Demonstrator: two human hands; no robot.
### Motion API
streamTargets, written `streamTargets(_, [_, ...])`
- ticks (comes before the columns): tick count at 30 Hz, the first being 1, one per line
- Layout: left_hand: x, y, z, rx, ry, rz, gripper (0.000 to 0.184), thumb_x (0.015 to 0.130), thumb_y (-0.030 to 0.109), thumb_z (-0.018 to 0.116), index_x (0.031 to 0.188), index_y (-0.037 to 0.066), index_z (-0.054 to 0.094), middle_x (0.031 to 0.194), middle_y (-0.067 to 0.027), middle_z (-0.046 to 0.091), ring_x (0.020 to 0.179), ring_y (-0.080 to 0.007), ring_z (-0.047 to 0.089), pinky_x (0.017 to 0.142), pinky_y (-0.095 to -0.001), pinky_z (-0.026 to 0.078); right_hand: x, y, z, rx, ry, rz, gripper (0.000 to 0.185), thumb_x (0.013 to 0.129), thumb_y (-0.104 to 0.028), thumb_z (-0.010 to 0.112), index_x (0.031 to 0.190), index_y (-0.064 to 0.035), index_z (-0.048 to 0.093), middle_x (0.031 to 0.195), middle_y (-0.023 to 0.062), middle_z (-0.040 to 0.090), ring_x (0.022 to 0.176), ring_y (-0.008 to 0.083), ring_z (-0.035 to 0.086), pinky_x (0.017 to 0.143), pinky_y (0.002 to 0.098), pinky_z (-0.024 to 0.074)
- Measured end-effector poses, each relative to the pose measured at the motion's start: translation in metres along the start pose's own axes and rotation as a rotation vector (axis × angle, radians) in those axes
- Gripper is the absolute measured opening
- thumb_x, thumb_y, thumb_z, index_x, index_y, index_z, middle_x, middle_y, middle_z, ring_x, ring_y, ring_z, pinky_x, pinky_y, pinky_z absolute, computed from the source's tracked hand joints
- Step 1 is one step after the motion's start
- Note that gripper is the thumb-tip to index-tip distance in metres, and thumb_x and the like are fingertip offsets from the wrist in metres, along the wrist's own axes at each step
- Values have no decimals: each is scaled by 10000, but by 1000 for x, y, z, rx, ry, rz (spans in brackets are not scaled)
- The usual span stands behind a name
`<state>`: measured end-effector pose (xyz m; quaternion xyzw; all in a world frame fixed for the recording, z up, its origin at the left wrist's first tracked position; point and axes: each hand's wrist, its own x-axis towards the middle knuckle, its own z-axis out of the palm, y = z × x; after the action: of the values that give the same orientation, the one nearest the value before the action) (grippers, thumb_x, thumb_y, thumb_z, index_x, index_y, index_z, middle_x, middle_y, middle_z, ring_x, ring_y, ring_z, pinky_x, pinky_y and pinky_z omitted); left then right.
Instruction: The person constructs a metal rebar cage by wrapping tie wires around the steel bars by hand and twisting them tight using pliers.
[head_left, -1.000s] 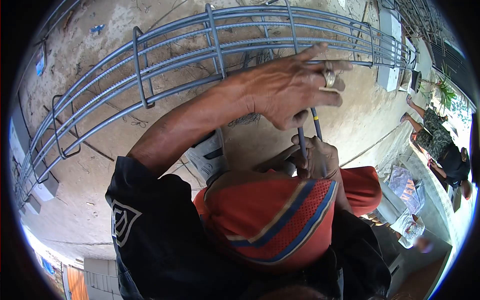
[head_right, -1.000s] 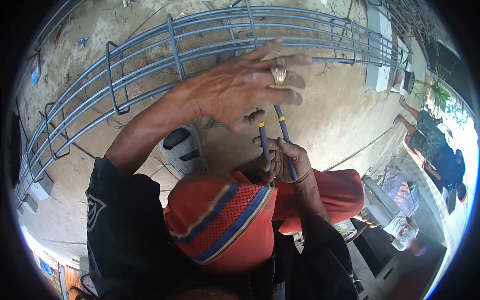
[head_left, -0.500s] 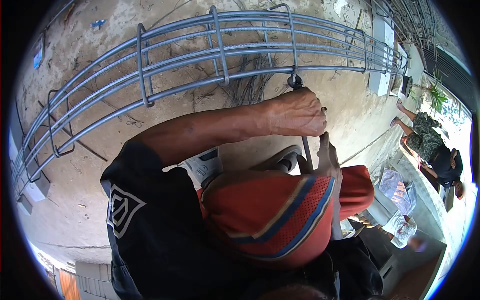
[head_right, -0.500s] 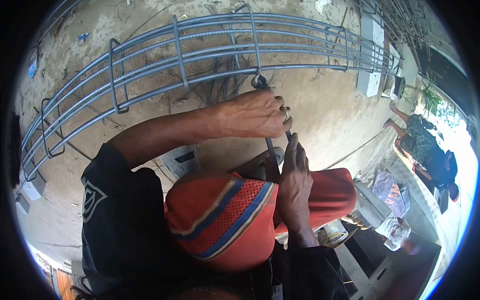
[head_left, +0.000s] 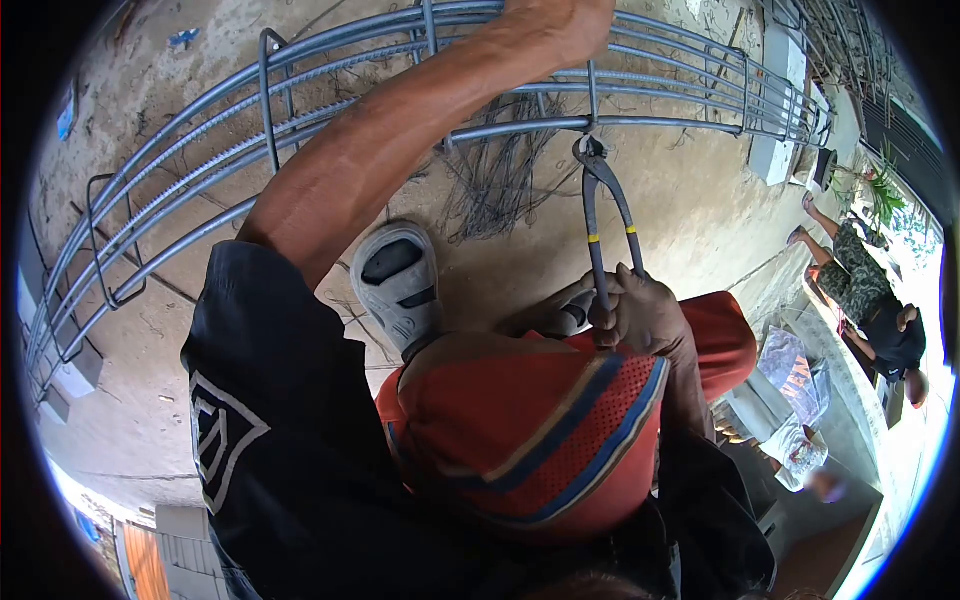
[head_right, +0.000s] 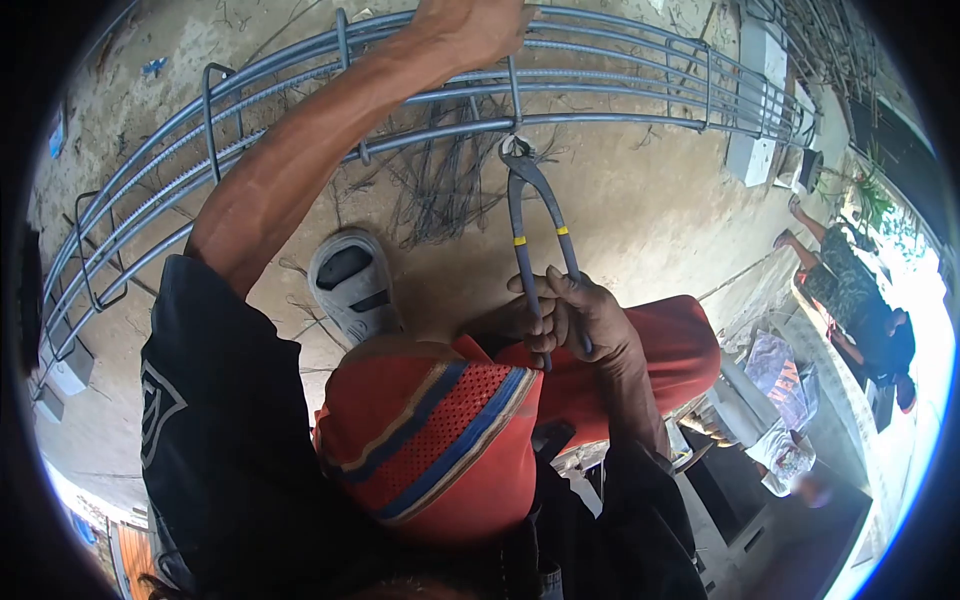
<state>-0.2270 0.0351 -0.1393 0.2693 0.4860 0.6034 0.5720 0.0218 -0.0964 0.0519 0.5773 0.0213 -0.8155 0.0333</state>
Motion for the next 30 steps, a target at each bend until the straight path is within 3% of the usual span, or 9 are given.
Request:
streamTargets(1, [0,-5,3,-327,25,-79,165,802,137,534,765,0,619,748,-220,624,760,-375,628,726,-459,490,8,17,-19,224,-176,49,474,958,-422,479,1096,17,595,681,120,584,566,200,582,483,324,498])
streamTargets(2, [-5,8,2,164,23,114,152,784,130,548,765,-3,620,745,-221,624,759,-371,629,723,-457,491,17,28,-24,444,-359,105,481,957,-427,477,1104,17,588,670,127,576,537,201,565,470,329,494])
streamTargets(4, [-18,31,-3,1151,10,488,135,747,117,577,766,-8,623,740,-224,622,757,-363,631,718,-453,494,18,36,-30,214,-309,-5,448,907,-361,582,1108,39,564,692,155,606,557,231,613,491,332,517])
streamTargets(9, [-17,27,-7,1173,-33,489,171,719,125,626,802,-24,634,796,-242,631,796,-378,631,752,-450,499,-2,10,-5,-773,59,-196,537,728,-208,789,1106,60,518,770,145,655,668,258,681,576,316,564])
streamTargets(12, [-16,33,-8,1130,-22,437,187,707,127,641,814,-26,636,835,-250,633,822,-387,630,764,-448,503,4,22,6,-1405,422,-538,682,612,-174,836,1171,7,489,811,118,659,662,243,679,582,316,566])
streamTargets(15, [-26,46,-12,1121,-41,470,198,700,128,651,821,-28,636,851,-257,633,828,-389,632,757,-449,506,-4,28,33,-1619,840,-846,785,604,-198,766,1305,-52,446,1002,139,610,684,237,659,563,319,566])
streamTargets(18, [-19,39,-10,1128,-42,472,196,698,122,652,821,-29,635,849,-261,632,821,-391,633,745,-453,509,-7,25,10,-1915,993,-1158,907,584,-232,730,1390,-8,377,1105,181,568,911,297,612,729,410,523])
streamTargets(24, [-14,23,-6,1126,55,566,182,687,113,627,811,-20,635,798,-243,629,779,-382,633,707,-447,513,11,27,5,-2060,1035,-963,797,738,-201,629,1403,74,286,1248,284,472,944,389,543,808,469,433])
streamTargets(30, [-7,6,-3,1090,106,646,184,703,104,584,840,-13,623,843,-233,622,822,-367,620,750,-443,500,11,17,7,-1968,1270,-887,660,820,-236,691,1391,-57,415,1078,147,561,944,301,557,805,440,421])
